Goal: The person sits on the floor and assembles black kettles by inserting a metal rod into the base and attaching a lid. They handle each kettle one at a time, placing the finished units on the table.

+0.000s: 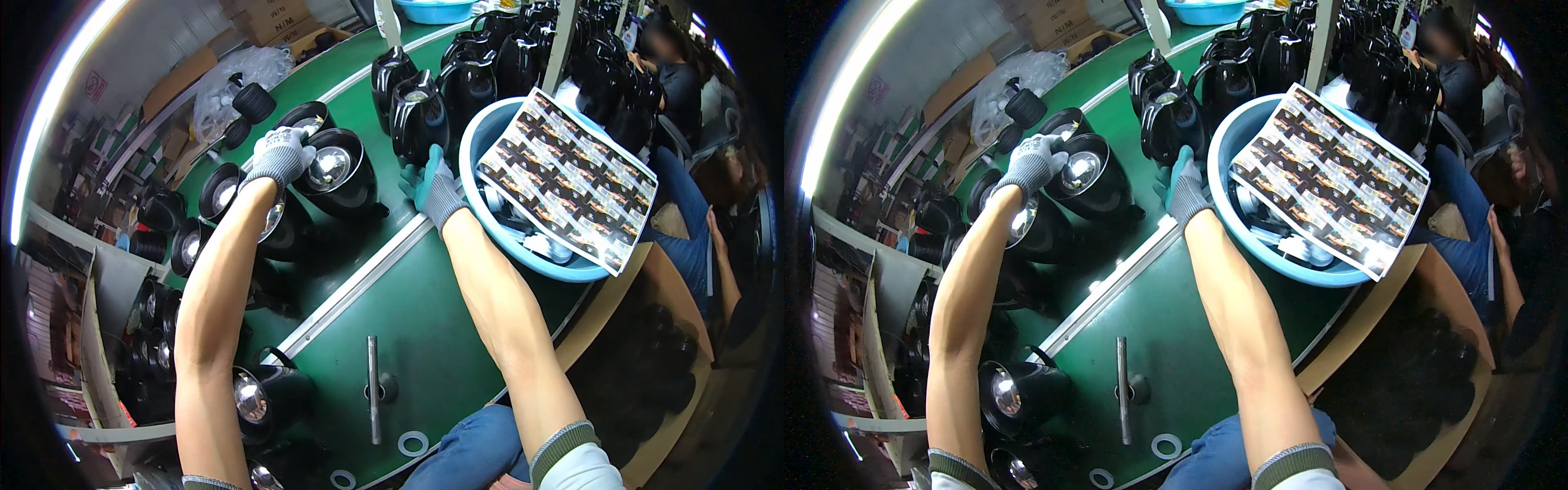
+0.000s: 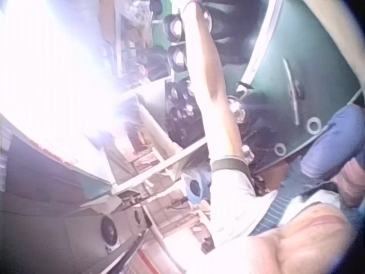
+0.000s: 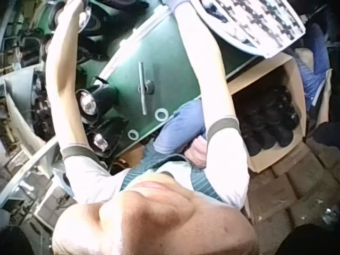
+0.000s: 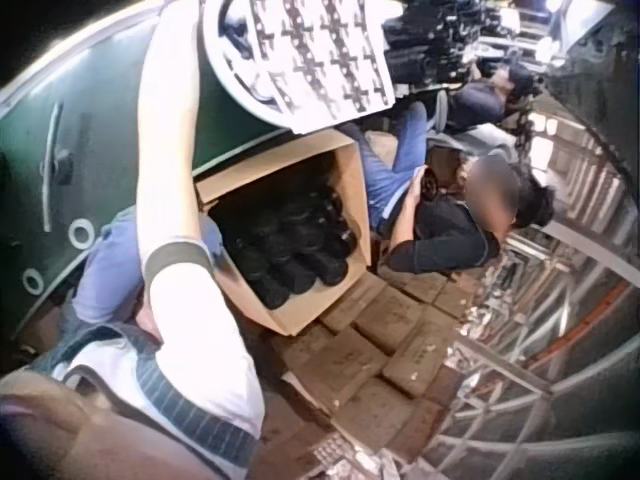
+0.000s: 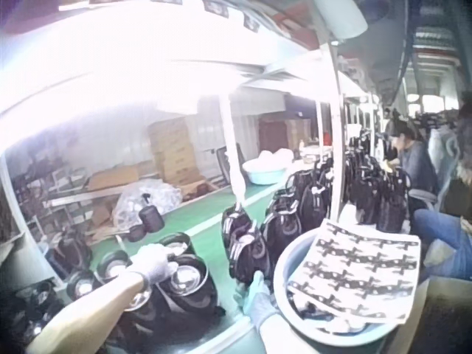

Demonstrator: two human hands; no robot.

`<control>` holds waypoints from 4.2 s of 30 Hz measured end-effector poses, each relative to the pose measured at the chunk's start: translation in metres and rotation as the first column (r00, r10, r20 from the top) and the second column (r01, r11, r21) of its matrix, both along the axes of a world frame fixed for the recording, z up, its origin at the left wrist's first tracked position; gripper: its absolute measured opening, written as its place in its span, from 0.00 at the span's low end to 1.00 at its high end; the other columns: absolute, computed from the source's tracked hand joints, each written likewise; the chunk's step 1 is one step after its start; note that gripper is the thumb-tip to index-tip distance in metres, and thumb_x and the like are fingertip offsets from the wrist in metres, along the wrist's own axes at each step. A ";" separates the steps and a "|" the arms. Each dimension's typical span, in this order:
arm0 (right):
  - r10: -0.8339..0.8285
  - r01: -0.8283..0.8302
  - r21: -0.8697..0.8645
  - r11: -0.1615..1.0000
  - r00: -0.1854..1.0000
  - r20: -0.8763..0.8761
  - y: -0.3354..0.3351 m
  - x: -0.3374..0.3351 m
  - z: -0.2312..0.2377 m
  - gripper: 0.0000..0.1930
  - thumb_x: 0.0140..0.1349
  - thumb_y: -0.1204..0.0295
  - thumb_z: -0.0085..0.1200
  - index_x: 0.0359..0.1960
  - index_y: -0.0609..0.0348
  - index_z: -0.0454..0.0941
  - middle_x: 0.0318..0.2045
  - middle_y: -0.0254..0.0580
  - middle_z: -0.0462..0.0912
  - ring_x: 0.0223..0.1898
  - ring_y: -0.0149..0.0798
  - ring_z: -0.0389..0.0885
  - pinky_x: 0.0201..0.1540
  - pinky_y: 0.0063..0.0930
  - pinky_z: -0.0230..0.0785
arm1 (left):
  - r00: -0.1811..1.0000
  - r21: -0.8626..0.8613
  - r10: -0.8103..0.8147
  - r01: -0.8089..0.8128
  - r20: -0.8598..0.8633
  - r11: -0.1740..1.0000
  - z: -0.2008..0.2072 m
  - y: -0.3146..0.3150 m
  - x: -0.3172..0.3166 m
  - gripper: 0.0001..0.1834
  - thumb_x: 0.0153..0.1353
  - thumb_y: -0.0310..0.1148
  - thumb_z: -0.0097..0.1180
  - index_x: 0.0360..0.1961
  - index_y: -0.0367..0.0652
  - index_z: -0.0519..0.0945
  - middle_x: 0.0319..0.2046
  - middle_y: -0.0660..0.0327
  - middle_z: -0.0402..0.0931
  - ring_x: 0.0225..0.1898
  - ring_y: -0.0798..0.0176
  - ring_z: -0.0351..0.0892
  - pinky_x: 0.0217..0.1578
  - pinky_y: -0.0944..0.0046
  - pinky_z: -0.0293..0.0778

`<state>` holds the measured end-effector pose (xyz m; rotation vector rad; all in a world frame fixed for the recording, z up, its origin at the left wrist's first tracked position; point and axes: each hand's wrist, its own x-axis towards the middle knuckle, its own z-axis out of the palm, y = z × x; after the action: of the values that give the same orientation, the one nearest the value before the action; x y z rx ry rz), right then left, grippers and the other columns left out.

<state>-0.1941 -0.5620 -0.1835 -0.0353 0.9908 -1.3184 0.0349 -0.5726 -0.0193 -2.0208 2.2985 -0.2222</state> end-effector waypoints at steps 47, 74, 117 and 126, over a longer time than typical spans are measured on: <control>0.073 -0.068 -0.118 0.991 0.996 0.044 0.376 -0.095 0.096 0.42 0.64 0.35 0.55 0.68 0.54 0.67 0.57 0.54 0.79 0.55 0.59 0.82 0.60 0.61 0.75 | 0.996 -0.299 -0.092 0.091 0.011 0.950 -0.014 0.182 0.032 0.26 0.52 0.36 0.70 0.55 0.55 0.82 0.51 0.58 0.84 0.50 0.51 0.84 0.49 0.51 0.80; 0.004 -0.367 -0.601 0.710 0.855 -0.518 0.484 -0.088 0.196 0.52 0.66 0.58 0.64 0.80 0.59 0.37 0.71 0.58 0.60 0.70 0.51 0.64 0.68 0.48 0.66 | 0.701 -0.369 -0.706 0.633 -0.100 0.681 0.208 0.474 0.023 0.18 0.48 0.38 0.72 0.42 0.49 0.87 0.40 0.62 0.82 0.43 0.53 0.83 0.46 0.54 0.79; 0.544 -0.135 0.531 0.837 0.087 -0.835 0.539 -0.335 -0.146 0.40 0.60 0.48 0.65 0.69 0.58 0.69 0.57 0.53 0.82 0.57 0.53 0.81 0.60 0.39 0.74 | -0.128 0.767 0.790 0.188 -0.600 0.613 -0.103 0.595 -0.065 0.26 0.56 0.30 0.70 0.56 0.31 0.81 0.43 0.52 0.86 0.48 0.55 0.85 0.56 0.54 0.79; 0.404 -0.167 0.609 0.776 -0.609 -0.683 0.451 -0.283 -0.259 0.50 0.57 0.54 0.62 0.77 0.60 0.51 0.70 0.66 0.62 0.70 0.65 0.62 0.68 0.60 0.60 | -0.145 0.831 0.836 0.109 -0.530 0.546 -0.114 0.585 -0.055 0.25 0.57 0.30 0.69 0.55 0.31 0.82 0.43 0.53 0.87 0.47 0.56 0.85 0.54 0.55 0.79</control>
<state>-0.4771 -0.1111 -0.4422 -1.7319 2.3239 0.0299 -0.0199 0.0127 -0.1330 -2.4136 0.9314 2.5379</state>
